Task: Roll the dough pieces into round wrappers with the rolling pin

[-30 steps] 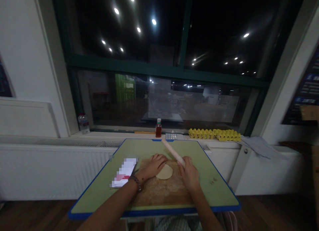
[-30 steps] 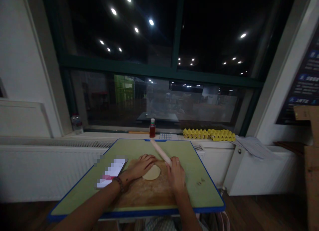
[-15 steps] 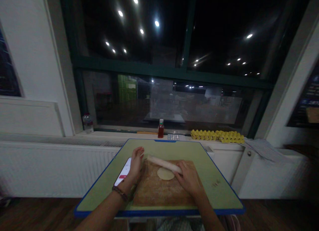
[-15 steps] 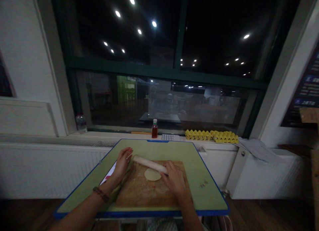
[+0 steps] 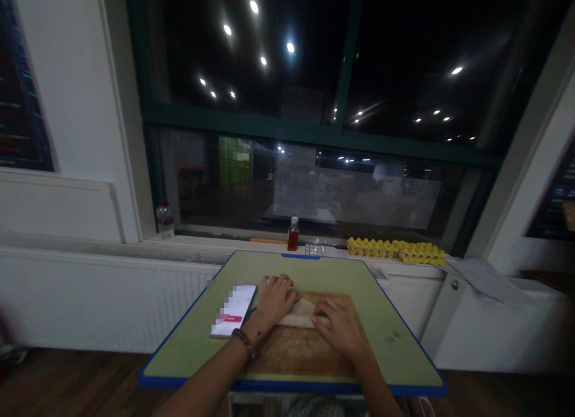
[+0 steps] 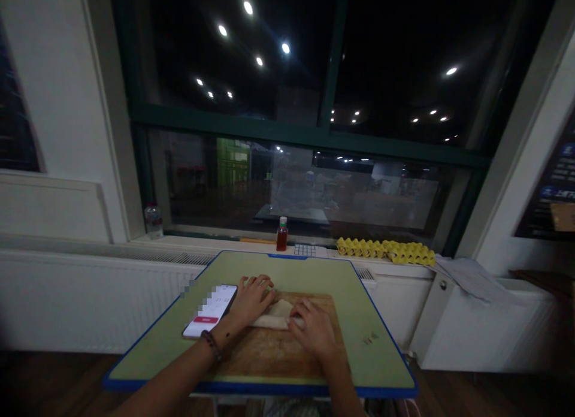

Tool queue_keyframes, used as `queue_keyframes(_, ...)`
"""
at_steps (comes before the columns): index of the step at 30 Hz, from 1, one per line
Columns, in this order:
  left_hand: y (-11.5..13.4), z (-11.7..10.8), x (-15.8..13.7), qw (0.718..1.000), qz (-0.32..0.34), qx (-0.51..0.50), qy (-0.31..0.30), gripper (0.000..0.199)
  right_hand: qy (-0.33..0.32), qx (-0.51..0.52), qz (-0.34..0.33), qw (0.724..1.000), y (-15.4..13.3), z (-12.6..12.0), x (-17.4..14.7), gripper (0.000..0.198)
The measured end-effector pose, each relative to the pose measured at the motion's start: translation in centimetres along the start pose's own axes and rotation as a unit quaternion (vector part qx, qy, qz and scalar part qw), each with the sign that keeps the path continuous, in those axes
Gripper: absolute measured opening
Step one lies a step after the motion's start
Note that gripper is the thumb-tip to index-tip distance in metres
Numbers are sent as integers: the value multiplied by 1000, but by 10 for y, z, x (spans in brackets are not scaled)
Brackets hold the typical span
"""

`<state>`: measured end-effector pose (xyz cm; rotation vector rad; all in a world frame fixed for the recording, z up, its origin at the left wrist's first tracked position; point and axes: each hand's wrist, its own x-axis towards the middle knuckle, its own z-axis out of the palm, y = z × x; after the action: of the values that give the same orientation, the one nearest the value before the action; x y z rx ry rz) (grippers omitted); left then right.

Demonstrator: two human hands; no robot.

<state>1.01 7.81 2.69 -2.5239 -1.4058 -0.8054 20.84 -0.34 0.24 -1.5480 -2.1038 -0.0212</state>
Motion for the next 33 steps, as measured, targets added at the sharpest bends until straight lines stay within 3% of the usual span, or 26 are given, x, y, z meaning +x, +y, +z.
queue_keyframes(9,11,-2,-2,999,47,24,-11,28,-5,-92,64,994,-4,-1,5,35)
queue_keyframes(14,5,-1,1,998,33,44,-37,33,2,-139,115,984,-6,-1,7,38)
queue_keyframes(20,-7,1,8,996,11,44,-82,36,-6,-164,99,981,-3,0,7,39)
queue_keyframes(26,-7,8,8,984,-2,47,-170,31,17,-166,18,986,5,10,2,39)
queue_keyframes(28,-7,13,10,983,-23,36,-177,37,20,-157,16,987,8,12,2,40)
queue_keyframes(33,-8,24,21,978,-75,5,-196,62,-12,-133,98,986,17,15,14,43)
